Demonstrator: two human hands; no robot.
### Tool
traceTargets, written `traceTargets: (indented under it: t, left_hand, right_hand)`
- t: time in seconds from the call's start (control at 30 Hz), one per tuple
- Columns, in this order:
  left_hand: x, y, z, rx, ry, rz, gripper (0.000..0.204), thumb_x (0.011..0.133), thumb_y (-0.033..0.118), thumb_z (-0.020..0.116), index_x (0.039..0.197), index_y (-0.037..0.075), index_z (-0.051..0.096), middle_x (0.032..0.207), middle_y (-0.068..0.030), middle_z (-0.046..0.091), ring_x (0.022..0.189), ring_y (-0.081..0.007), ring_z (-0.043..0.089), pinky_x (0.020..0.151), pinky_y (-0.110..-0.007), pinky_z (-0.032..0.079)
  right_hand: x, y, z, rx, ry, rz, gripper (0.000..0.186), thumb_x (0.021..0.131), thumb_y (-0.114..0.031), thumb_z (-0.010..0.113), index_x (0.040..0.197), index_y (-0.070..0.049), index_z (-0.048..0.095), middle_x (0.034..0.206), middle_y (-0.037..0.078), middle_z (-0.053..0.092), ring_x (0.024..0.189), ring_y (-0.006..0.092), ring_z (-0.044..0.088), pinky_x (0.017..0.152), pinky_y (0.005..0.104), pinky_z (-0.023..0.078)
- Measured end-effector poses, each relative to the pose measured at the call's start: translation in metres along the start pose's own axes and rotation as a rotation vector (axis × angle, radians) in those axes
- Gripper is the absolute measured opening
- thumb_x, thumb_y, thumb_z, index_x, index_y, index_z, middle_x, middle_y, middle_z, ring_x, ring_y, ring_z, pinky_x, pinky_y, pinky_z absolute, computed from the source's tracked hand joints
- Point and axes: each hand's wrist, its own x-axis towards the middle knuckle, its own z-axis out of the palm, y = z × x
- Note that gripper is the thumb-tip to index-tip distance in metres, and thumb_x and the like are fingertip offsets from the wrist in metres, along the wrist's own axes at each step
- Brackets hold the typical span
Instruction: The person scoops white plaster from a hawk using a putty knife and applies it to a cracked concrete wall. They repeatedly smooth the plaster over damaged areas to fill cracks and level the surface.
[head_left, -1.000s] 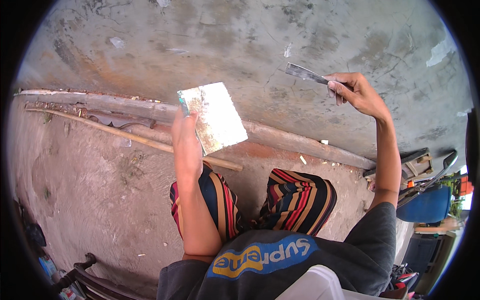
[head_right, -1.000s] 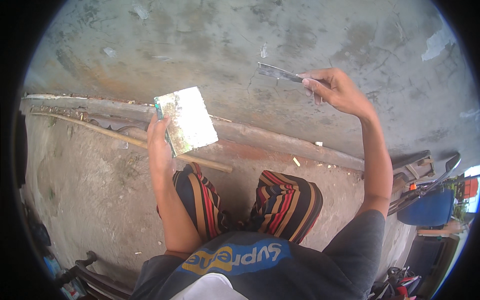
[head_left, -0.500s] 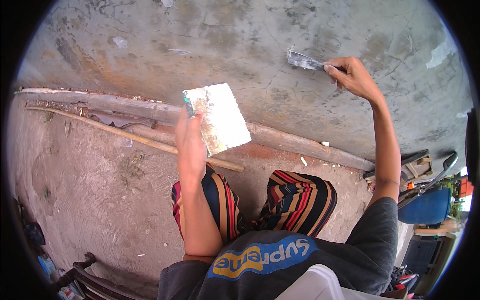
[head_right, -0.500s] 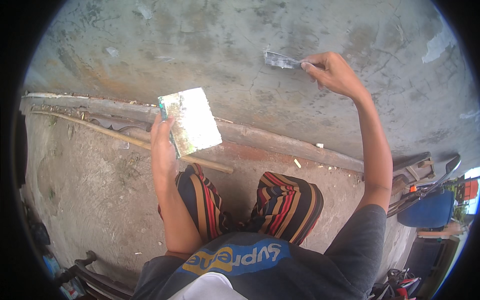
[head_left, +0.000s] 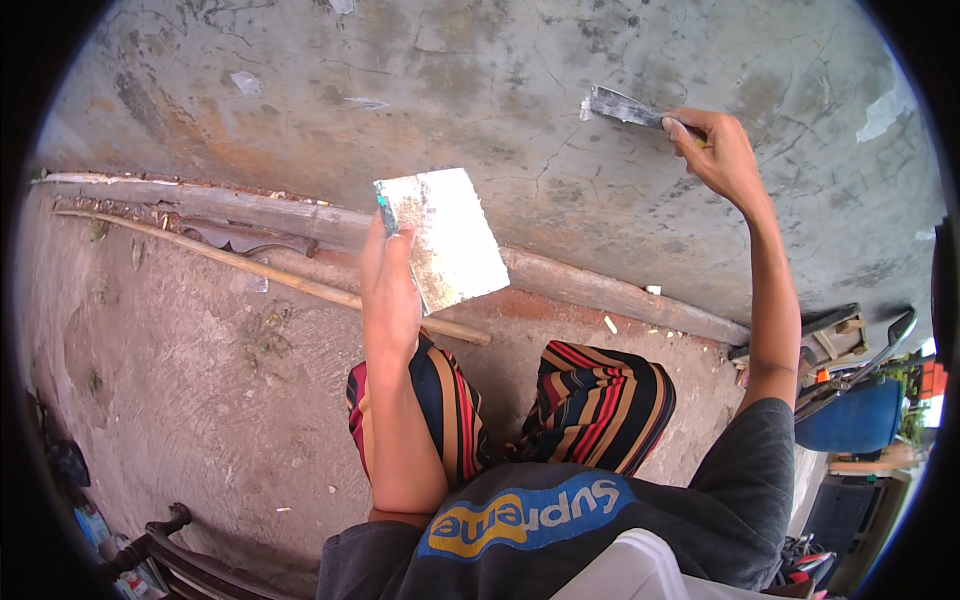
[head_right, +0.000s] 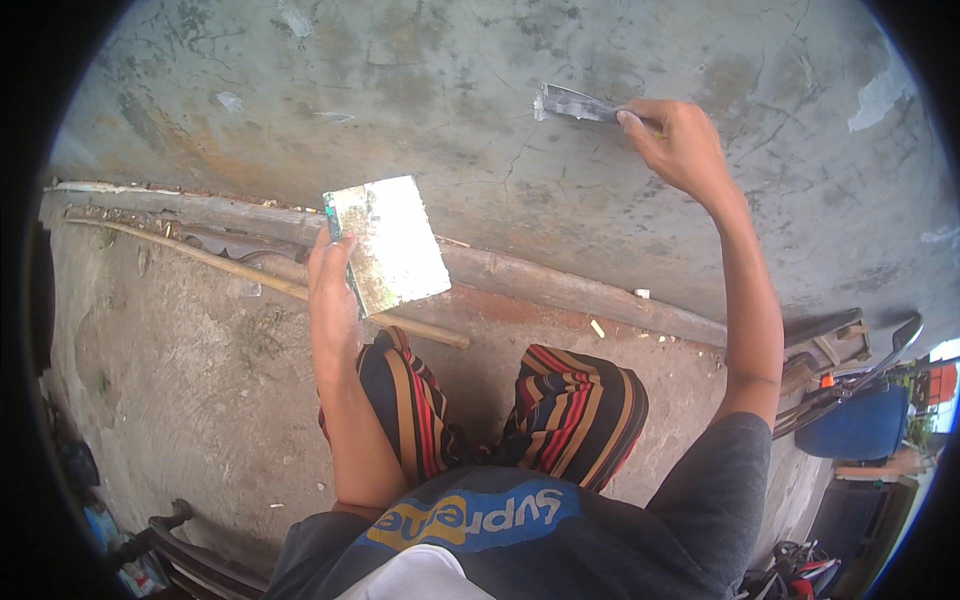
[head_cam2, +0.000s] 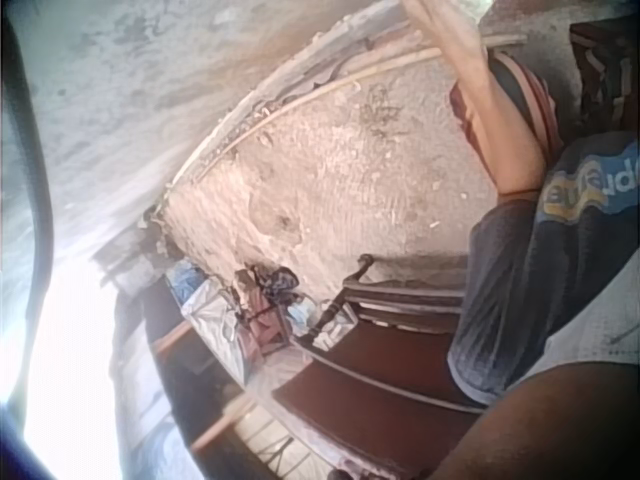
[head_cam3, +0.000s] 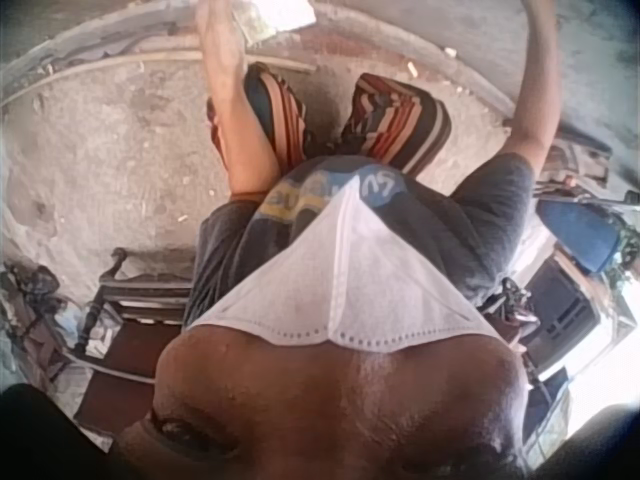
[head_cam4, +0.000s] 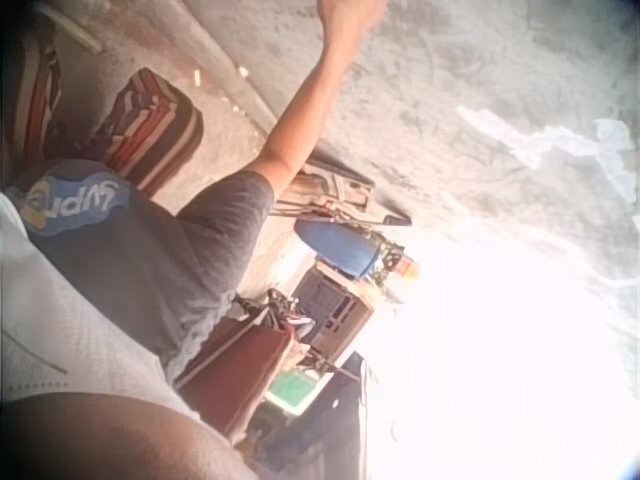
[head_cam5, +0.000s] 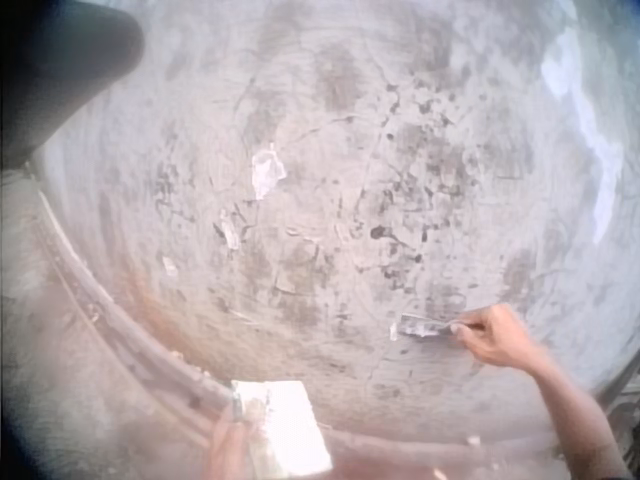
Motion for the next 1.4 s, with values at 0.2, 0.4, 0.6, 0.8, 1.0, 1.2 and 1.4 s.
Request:
traceTargets:
  t: [0.2,0.4,0.6,0.8,1.0,1.2,1.4]
  left_hand:
    - [-0.001,0.001,0.000,0.007,0.011,0.002,0.035,0.096,0.017,0.039,0.120,-0.006,0.050,0.108,-0.0092,0.058,0.096,-0.0147,0.053,0.089,-0.028,0.040]
    - [-0.001,-0.005,0.004,-0.098,-0.039,0.011,0.037,0.097,0.017,0.039,0.123,-0.007,0.048,0.110,-0.0104,0.058,0.098,-0.0148,0.053,0.090,-0.028,0.040]
    - [0.000,-0.004,0.000,-0.062,-0.057,-0.006,0.037,0.097,0.017,0.039,0.124,-0.006,0.048,0.110,-0.0104,0.058,0.098,-0.0145,0.054,0.089,-0.027,0.041]
    - [-0.002,-0.003,0.000,-0.031,-0.002,0.020,0.036,0.097,0.017,0.040,0.123,-0.005,0.048,0.109,-0.0092,0.058,0.097,-0.0143,0.054,0.089,-0.027,0.041]
    - [-0.001,-0.003,0.001,-0.072,-0.045,-0.009,0.037,0.097,0.018,0.040,0.124,-0.006,0.047,0.112,-0.0098,0.057,0.102,-0.0145,0.052,0.092,-0.028,0.039]
    - [-0.001,0.001,-0.002,-0.012,-0.037,0.022,0.037,0.097,0.018,0.040,0.124,-0.007,0.047,0.112,-0.0104,0.057,0.101,-0.0147,0.052,0.092,-0.028,0.039]
    - [-0.002,0.000,-0.001,-0.002,-0.055,-0.001,0.036,0.097,0.017,0.039,0.124,-0.006,0.047,0.112,-0.0097,0.057,0.099,-0.0147,0.053,0.089,-0.028,0.041]
  right_hand:
    - [-0.020,-0.018,-0.009,-0.090,-0.053,-0.084,0.025,0.091,-0.023,0.059,0.097,-0.001,0.068,0.053,0.010,0.050,0.046,0.0208,0.045,0.049,0.0334,0.038]
    - [-0.020,-0.027,0.022,-0.162,-0.005,-0.101,0.021,0.090,-0.020,0.058,0.095,-0.001,0.067,0.057,0.021,0.051,0.054,0.0396,0.048,0.053,0.0421,0.040]
    - [-0.026,-0.019,0.023,-0.223,0.115,-0.050,0.020,0.091,-0.021,0.058,0.095,-0.003,0.066,0.059,0.020,0.052,0.056,0.0404,0.049,0.053,0.0422,0.040]
    - [-0.047,-0.039,0.016,-0.169,0.099,0.019,0.019,0.092,-0.020,0.055,0.086,-0.003,0.061,0.062,0.020,0.056,0.061,0.0411,0.055,0.056,0.0461,0.043]
    - [-0.033,-0.040,0.026,-0.175,0.100,-0.063,0.018,0.092,-0.019,0.058,0.095,-0.003,0.064,0.059,0.021,0.050,0.058,0.0419,0.048,0.053,0.0427,0.039]
    - [-0.039,-0.032,0.021,-0.143,0.136,0.047,0.020,0.092,-0.020,0.058,0.094,-0.002,0.065,0.060,0.022,0.050,0.057,0.0412,0.047,0.054,0.0423,0.040]
    - [-0.038,-0.042,0.024,-0.141,0.055,0.010,0.020,0.092,-0.020,0.058,0.093,-0.003,0.068,0.060,0.022,0.049,0.056,0.0394,0.047,0.054,0.0408,0.040]
